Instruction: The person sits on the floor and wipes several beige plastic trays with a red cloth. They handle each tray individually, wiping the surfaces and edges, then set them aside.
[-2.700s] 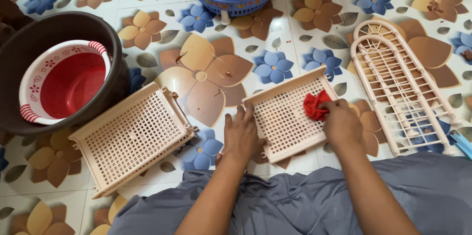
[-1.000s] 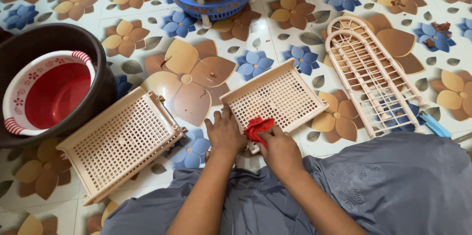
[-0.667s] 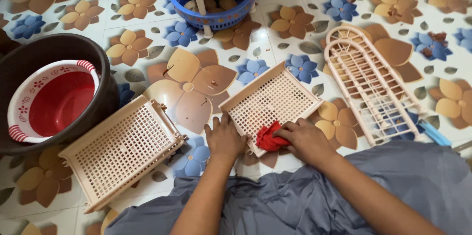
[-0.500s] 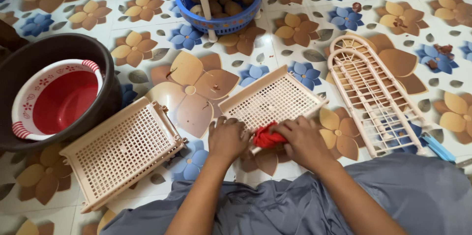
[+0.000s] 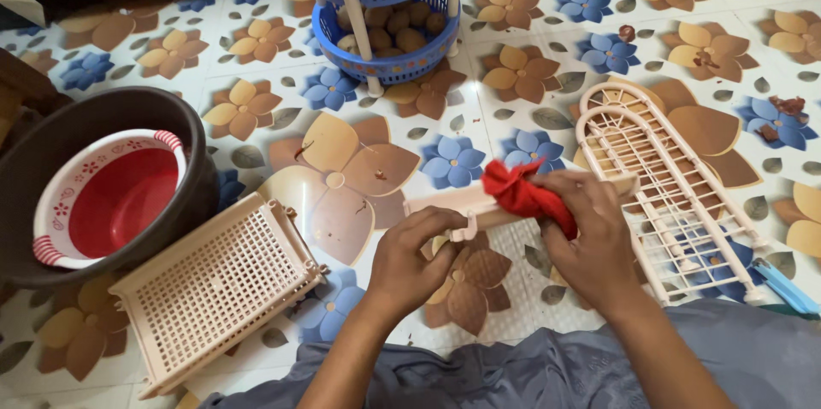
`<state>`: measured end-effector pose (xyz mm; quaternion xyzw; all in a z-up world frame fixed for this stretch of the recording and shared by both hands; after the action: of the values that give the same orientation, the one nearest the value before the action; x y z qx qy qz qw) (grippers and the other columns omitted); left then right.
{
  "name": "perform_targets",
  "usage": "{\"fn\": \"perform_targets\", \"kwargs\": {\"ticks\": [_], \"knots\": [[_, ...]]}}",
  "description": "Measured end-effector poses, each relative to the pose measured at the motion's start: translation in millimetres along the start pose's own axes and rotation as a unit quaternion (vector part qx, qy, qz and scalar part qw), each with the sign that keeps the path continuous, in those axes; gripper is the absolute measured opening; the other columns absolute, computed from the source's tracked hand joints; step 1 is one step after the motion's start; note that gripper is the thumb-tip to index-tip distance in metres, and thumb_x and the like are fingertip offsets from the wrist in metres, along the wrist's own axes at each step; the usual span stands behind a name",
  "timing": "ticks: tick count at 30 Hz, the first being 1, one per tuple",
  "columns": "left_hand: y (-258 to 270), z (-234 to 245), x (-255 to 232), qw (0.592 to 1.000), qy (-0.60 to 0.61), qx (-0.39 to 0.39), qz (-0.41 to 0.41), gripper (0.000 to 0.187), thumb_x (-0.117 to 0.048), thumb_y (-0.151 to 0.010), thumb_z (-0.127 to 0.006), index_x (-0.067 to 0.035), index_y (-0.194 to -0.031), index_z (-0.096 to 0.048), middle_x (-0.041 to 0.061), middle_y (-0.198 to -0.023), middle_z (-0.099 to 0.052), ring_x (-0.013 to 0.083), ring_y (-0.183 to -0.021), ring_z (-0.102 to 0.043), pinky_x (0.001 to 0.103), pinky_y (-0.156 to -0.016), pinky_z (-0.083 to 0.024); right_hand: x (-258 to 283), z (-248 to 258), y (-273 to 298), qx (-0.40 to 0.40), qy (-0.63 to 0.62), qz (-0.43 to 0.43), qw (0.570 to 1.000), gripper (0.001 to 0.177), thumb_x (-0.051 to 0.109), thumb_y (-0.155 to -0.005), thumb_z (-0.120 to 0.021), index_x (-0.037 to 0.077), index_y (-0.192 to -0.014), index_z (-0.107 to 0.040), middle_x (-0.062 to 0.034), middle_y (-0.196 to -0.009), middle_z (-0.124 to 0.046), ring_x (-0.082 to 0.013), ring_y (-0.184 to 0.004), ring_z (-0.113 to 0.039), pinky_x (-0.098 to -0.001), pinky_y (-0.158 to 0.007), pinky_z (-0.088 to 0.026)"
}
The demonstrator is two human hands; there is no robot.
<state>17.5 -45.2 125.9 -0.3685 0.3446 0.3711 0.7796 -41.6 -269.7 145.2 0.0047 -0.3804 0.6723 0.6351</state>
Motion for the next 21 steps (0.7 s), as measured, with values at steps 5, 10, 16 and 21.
{"fn": "perform_targets", "kwargs": {"ticks": [5, 10, 16, 21], "knots": [[8, -6, 3, 0.997, 0.011, -0.011, 0.07, 0.025, -0.01, -0.087, -0.072, -0.006, -0.112, -0.069, 0.015, -0.093, -0.077, 0.029, -0.087, -0.079, 0.038, -0.074, -0.059, 25, -11, 17, -0.041, 0.089, -0.019, 0.995, 0.064, 0.011, -0.078, -0.074, 0.008, -0.14, -0.057, -0.0125, -0.141, -0.052, -0.0383, -0.114, -0.058, -0.0496, -0.096, -0.047], [10, -15, 13, 0.986, 0.079, 0.04, 0.138, 0.033, -0.012, -0.09, -0.07, -0.003, -0.12, -0.061, 0.019, -0.095, -0.077, 0.0294, -0.092, -0.08, 0.036, -0.08, -0.063, 46, -36, 26, 0.008, 0.073, 0.034, 0.997, 0.066, 0.009, -0.078, -0.072, 0.013, -0.143, -0.056, -0.0058, -0.142, -0.054, -0.0355, -0.104, -0.058, -0.0451, -0.088, -0.052], [8, -23, 26, 0.979, 0.096, 0.044, 0.174, 0.047, -0.01, -0.089, -0.068, -0.005, -0.134, -0.058, 0.017, -0.095, -0.077, 0.0227, -0.082, -0.077, 0.033, -0.075, -0.058, 41, -39, 20, 0.052, 0.063, 0.038, 0.996, 0.072, 0.004, -0.073, -0.068, 0.014, -0.144, -0.056, -0.0027, -0.145, -0.055, -0.033, -0.093, -0.057, -0.0419, -0.085, -0.053], [14, -40, 35, 0.962, 0.137, 0.084, 0.221, 0.031, -0.015, -0.097, -0.068, -0.001, -0.123, -0.057, 0.016, -0.084, -0.071, 0.0173, -0.072, -0.064, 0.034, -0.065, -0.052, 29, -36, 16, 0.072, 0.065, 0.008, 0.995, 0.065, 0.005, -0.077, -0.068, 0.016, -0.14, -0.059, -0.0002, -0.141, -0.06, -0.0323, -0.092, -0.059, -0.0414, -0.085, -0.052]]}}
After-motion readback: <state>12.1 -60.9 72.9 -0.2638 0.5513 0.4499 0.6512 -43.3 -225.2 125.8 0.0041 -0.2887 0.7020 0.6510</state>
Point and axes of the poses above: each hand's wrist, its own y-axis away from the middle knuckle, its own z-axis out of the back of the hand, x = y × z, the point moved 4 cm from there along -y, towards the middle knuckle
